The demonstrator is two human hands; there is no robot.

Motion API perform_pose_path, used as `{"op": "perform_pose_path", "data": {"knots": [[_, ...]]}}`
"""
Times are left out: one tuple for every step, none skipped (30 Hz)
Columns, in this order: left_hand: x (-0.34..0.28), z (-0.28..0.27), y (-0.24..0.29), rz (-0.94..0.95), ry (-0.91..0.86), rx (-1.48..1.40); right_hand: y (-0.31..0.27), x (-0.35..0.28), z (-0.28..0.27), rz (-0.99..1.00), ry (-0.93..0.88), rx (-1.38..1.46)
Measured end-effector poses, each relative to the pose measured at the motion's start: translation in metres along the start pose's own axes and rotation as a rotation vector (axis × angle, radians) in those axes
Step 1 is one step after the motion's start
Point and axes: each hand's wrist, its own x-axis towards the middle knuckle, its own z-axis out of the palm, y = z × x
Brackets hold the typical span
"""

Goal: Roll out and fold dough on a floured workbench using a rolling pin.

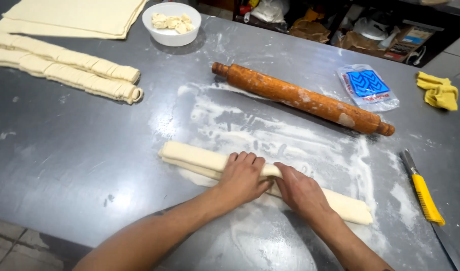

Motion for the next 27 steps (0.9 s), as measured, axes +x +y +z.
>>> {"op": "perform_pose_path", "data": {"knots": [[-0.001, 0.004, 0.001, -0.018, 0.005, -0.003, 0.005, -0.010, 0.007, -0.016, -0.011, -0.003], [0.001, 0.005, 0.000, -0.048, -0.028, 0.035, 0.010, -0.015, 0.012, -0.226, 0.185, -0.027], [0.005, 0.006, -0.001, -0.077, -0.062, 0.073, 0.017, -0.020, 0.018, -0.435, 0.383, -0.046], [-0.002, 0.005, -0.011, -0.088, -0.064, 0.072, 0.011, -0.023, 0.016, -0.443, 0.376, -0.041], [-0.009, 0.004, -0.020, 0.009, -0.030, 0.067, 0.007, -0.025, 0.013, -0.478, 0.345, -0.134], [-0.012, 0.003, -0.029, 0.118, 0.003, 0.063, 0.004, -0.028, 0.010, -0.504, 0.320, -0.231], [-0.020, 0.001, -0.041, 0.119, 0.002, 0.064, 0.003, -0.027, 0.011, -0.503, 0.320, -0.229], [-0.026, -0.003, -0.054, 0.232, 0.077, 0.073, 0.001, -0.024, 0.011, -0.459, 0.236, -0.229], [-0.031, -0.007, -0.068, 0.346, 0.151, 0.082, 0.000, -0.022, 0.012, -0.413, 0.154, -0.227], [-0.031, -0.012, -0.065, 0.351, 0.143, 0.080, -0.008, -0.016, 0.013, -0.405, 0.153, -0.222], [-0.031, -0.017, -0.062, 0.326, 0.100, 0.118, -0.017, -0.011, 0.013, -0.363, 0.134, -0.258], [-0.033, -0.020, -0.058, 0.295, 0.057, 0.154, -0.025, -0.007, 0.014, -0.326, 0.108, -0.294], [-0.038, -0.020, -0.059, 0.293, 0.049, 0.149, -0.030, -0.007, 0.016, -0.323, 0.101, -0.289], [-0.039, -0.021, -0.062, 0.264, -0.013, 0.151, -0.035, 0.000, 0.016, -0.329, 0.088, -0.322], [-0.039, -0.023, -0.066, 0.235, -0.076, 0.153, -0.040, 0.006, 0.016, -0.335, 0.075, -0.356], [-0.039, -0.018, -0.068, 0.237, -0.081, 0.152, -0.038, 0.006, 0.014, -0.332, 0.073, -0.352], [-0.040, -0.013, -0.071, 0.275, -0.008, 0.174, -0.037, 0.006, 0.013, -0.367, 0.075, -0.349], [-0.042, -0.007, -0.074, 0.313, 0.068, 0.197, -0.035, 0.006, 0.014, -0.404, 0.080, -0.347], [-0.043, -0.004, -0.074, 0.314, 0.064, 0.199, -0.037, 0.006, 0.012, -0.403, 0.080, -0.342], [-0.046, -0.001, -0.073, 0.312, 0.081, 0.167, -0.039, 0.006, 0.009, -0.396, 0.041, -0.319], [-0.048, 0.001, -0.073, 0.309, 0.098, 0.136, -0.041, 0.007, 0.005, -0.388, 0.003, -0.296], [-0.040, -0.012, -0.080, 0.316, 0.101, 0.141, -0.047, 0.013, 0.006, -0.386, 0.011, -0.298], [-0.031, -0.024, -0.087, 0.262, -0.036, 0.059, -0.052, 0.018, 0.007, -0.349, 0.004, -0.217], [-0.030, -0.034, -0.092, 0.191, -0.180, -0.031, -0.059, 0.019, 0.011, -0.318, -0.019, -0.131], [-0.033, -0.051, -0.105, 0.182, -0.183, -0.034, -0.069, 0.030, 0.014, -0.323, -0.027, -0.127], [-0.037, -0.068, -0.117, 0.120, -0.294, -0.019, -0.079, 0.039, 0.017, -0.388, -0.017, -0.130], [-0.042, -0.085, -0.129, 0.058, -0.405, -0.004, -0.089, 0.047, 0.020, -0.452, -0.006, -0.132]]}}
